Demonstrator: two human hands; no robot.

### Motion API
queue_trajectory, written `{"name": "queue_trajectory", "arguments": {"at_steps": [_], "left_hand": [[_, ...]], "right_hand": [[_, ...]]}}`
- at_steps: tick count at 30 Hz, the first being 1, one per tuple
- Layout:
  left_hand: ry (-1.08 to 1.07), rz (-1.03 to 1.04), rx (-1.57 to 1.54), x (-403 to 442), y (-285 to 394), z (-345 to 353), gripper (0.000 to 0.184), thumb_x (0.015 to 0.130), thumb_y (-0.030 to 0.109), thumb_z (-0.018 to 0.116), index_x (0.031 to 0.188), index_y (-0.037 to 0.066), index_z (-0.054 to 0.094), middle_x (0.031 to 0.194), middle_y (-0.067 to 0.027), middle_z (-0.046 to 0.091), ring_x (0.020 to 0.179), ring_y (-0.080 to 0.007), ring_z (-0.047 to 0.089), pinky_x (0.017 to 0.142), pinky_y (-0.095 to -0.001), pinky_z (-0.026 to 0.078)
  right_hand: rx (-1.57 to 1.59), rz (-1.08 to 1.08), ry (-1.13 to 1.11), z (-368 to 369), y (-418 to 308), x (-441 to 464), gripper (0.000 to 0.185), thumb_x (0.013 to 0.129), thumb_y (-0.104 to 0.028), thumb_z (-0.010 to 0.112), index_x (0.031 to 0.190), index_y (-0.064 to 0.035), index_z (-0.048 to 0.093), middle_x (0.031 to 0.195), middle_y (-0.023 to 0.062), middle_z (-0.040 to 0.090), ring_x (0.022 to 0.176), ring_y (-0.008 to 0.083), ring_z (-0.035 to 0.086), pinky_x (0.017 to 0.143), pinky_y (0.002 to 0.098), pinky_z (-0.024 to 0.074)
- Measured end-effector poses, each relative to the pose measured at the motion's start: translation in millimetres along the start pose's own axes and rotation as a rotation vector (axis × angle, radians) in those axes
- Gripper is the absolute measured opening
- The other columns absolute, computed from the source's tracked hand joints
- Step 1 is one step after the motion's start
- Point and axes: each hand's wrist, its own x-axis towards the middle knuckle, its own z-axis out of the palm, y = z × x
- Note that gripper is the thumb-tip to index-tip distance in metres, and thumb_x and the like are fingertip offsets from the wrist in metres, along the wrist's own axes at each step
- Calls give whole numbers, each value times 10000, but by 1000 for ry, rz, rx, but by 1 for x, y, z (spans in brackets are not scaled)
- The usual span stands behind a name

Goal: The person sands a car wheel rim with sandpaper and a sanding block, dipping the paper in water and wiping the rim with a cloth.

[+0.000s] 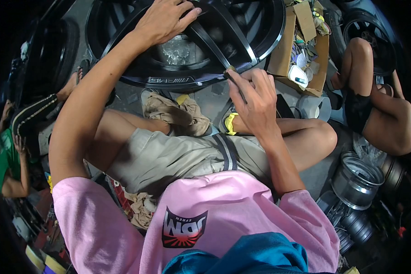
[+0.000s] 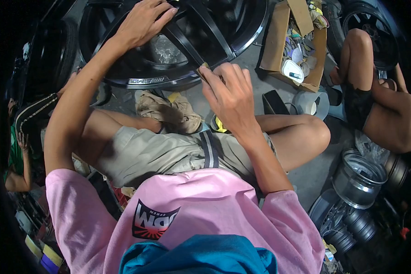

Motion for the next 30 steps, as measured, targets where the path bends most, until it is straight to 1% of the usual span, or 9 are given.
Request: {"name": "queue_trajectory", "arguments": {"at_steps": [6,10,12,15,18,21,24,27,30], "left_hand": [[27,-23,-10,-1,1,-1,287,1043,285,632,1050,28,758,1073,-166,713,1042,-349,658,969,-456,492],[15,-15,-16,1,2,-2,294,1046,287,625,1048,25,757,1076,-166,713,1042,-346,659,972,-455,490],[15,-21,-16,1,3,-2,292,1045,286,625,1047,25,757,1074,-164,713,1042,-345,659,972,-454,490],[19,-25,-11,-1,3,0,287,1044,282,626,1042,27,757,1074,-163,714,1042,-344,659,972,-452,490],[16,91,58,0,-1,0,288,1046,280,623,1041,26,759,1076,-162,714,1042,-344,659,975,-453,488],[20,-30,-3,0,2,0,277,1042,272,627,1050,28,759,1073,-159,713,1038,-344,659,973,-456,489],[44,-8,-1,-2,1,1,267,1037,267,636,1052,30,758,1070,-159,713,1038,-345,661,971,-458,492],[-1,174,138,0,-3,-2,264,1034,265,641,1052,30,759,1073,-161,715,1039,-345,662,970,-458,494],[32,-6,-11,1,0,0,263,1035,265,640,1063,31,757,1075,-159,713,1044,-342,662,977,-460,491]], "right_hand": [[-81,37,-98,-13,-5,-7,362,809,-59,818,1169,-48,782,911,42,573,845,219,563,760,380,386],[-41,-14,-13,-3,-3,3,371,796,-60,823,1165,-45,783,912,39,573,856,215,568,759,379,384],[-54,6,-35,-8,-6,3,340,827,-43,837,1165,-60,806,880,33,573,782,213,546,728,368,396],[-57,14,-57,-13,-5,-5,340,830,-46,835,1168,-60,804,884,36,574,797,216,555,737,371,398],[-45,-21,-3,-5,-4,6,340,826,-45,836,1164,-59,802,883,39,572,800,219,562,740,376,400],[-49,-12,-31,-10,-6,2,346,821,-41,838,1166,-55,800,885,43,574,804,220,567,745,380,404],[-61,0,-47,-14,-5,-3,347,818,-38,837,1163,-58,801,885,43,574,804,220,568,751,378,409],[-38,-25,5,-5,-2,7,354,812,-34,836,1163,-64,802,886,39,575,793,216,564,750,376,407],[-45,6,-40,-10,-5,3,359,805,-30,837,1161,-67,803,883,36,578,779,211,561,750,375,406]]}}
